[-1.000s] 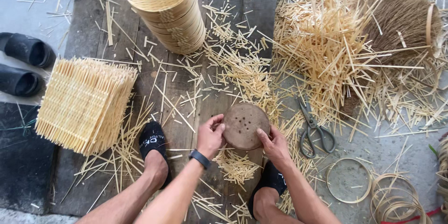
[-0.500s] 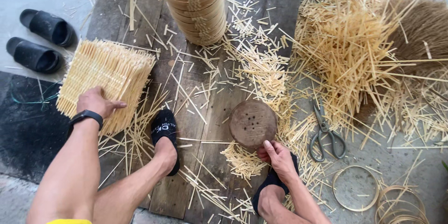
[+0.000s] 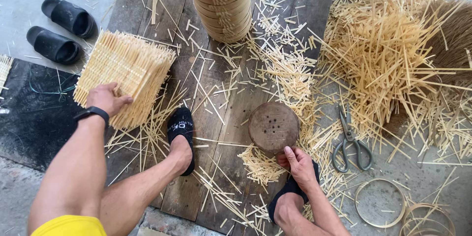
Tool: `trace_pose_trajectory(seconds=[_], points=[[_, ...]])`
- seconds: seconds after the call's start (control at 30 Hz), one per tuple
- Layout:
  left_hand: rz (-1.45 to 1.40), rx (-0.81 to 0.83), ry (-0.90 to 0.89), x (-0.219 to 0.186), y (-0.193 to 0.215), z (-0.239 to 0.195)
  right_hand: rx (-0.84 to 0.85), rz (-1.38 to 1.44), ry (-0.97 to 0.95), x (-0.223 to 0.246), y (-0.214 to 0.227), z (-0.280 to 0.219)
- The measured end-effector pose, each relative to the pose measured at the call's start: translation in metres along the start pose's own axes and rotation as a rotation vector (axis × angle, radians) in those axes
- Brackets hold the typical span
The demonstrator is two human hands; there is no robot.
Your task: The person sits on the floor and repeatedly assembles small round bamboo trays. They place a woven bamboo mat over a circular wooden mold, fit a bamboo ring around the edge, and use shears to trim excess material. Finished trays are stacked nearby.
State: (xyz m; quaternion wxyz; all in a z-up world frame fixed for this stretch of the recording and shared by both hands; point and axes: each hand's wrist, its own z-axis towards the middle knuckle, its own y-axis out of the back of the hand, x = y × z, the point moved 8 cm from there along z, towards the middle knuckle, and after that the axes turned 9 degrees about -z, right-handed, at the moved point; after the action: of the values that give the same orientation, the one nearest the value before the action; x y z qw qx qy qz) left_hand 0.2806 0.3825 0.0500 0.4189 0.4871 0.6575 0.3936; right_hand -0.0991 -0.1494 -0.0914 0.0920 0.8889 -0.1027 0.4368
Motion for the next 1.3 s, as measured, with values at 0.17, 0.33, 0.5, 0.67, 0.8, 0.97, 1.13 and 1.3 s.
trace_pose_trajectory(seconds=[0.17, 0.33, 0.5, 0.67, 0.8, 0.97, 1.13, 1.3], points=[[-0.242, 0.017, -0.151, 0.020, 0.033, 0.012, 0.005, -0.005, 0.036, 0.002, -0.001, 0.002], [-0.085, -0.001, -0.174, -0.007, 0.067, -0.006, 0.001, 0.009, 0.035, 0.001, -0.001, 0.000], [-0.053, 0.097, -0.197, -0.079, 0.034, -0.049, -0.014, -0.009, 0.047, 0.001, -0.001, -0.001], [0.100, -0.037, -0.310, -0.114, 0.008, -0.061, -0.017, -0.007, 0.051, 0.001, -0.001, 0.002], [0.055, 0.070, -0.181, -0.093, -0.016, -0.053, -0.024, -0.029, 0.079, 0.002, 0.000, 0.000], [0.008, 0.119, -0.192, -0.078, -0.021, -0.039, -0.026, -0.047, 0.078, 0.002, -0.001, 0.001], [-0.059, 0.171, -0.198, -0.066, 0.002, -0.032, -0.021, -0.071, 0.092, 0.002, 0.000, 0.002], [-0.038, 0.083, -0.226, -0.079, 0.058, -0.047, -0.082, -0.007, 0.092, 0.006, 0.007, -0.005]])
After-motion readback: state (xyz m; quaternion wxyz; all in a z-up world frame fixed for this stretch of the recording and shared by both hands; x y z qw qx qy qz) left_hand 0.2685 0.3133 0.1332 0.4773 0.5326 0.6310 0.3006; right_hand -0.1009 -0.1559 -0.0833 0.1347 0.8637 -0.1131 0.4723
